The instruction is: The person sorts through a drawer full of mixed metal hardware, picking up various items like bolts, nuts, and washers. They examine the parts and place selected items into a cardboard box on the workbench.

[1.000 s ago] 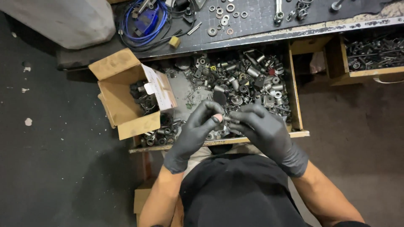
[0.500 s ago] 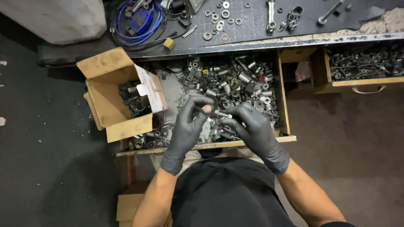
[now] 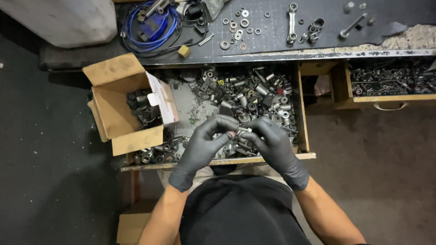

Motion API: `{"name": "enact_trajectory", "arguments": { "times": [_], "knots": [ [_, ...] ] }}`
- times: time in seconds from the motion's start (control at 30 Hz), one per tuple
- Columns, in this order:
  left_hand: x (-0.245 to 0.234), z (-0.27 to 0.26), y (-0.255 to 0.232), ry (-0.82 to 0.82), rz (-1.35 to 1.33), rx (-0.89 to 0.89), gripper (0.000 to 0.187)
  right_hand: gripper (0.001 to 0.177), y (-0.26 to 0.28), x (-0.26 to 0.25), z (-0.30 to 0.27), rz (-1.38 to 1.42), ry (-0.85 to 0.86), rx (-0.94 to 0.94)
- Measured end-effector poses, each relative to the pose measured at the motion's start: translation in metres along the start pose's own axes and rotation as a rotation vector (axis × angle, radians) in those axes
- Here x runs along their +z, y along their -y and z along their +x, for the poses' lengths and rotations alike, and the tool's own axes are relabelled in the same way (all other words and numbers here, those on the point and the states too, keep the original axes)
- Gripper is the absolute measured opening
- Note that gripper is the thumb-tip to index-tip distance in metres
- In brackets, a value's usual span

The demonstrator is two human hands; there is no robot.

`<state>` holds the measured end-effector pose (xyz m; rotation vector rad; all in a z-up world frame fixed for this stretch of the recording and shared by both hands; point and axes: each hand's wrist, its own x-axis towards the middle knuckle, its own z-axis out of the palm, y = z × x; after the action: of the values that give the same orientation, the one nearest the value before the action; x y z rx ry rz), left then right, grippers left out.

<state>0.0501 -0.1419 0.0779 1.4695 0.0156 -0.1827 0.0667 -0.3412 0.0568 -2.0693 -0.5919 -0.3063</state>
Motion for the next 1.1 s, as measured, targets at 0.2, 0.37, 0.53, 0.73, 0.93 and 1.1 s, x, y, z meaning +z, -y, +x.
{"name": "enact_trajectory", "arguments": {
  "times": [0.2, 0.37, 0.53, 0.73, 0.93, 1.1],
  "knots": [
    [-0.008, 0.004, -0.005, 0.027, 0.139, 0.135, 0.023, 0.017, -0.006, -0.002, 0.002, 0.036, 0.027, 0.017],
    [-0.012, 0.005, -0.011, 0.078, 0.032, 0.203, 0.034, 0.016, -0.001, -0.003, 0.007, 0.061, 0.056, 0.015],
    [-0.019, 0.004, -0.01, 0.097, 0.121, 0.239, 0.013, 0.015, 0.001, 0.002, 0.012, 0.117, 0.079, 0.043],
    [-0.015, 0.004, 0.001, 0.097, 0.167, 0.245, 0.019, 0.014, 0.004, 0.005, 0.005, 0.23, 0.113, 0.162],
    [0.006, 0.004, 0.006, -0.017, 0.223, 0.144, 0.03, 0.021, 0.013, 0.013, -0.007, 0.066, 0.137, 0.119],
    [0.021, -0.005, 0.009, -0.103, 0.253, 0.023, 0.033, 0.016, 0.0, 0.01, -0.006, 0.013, 0.079, 0.152]
  ]
}}
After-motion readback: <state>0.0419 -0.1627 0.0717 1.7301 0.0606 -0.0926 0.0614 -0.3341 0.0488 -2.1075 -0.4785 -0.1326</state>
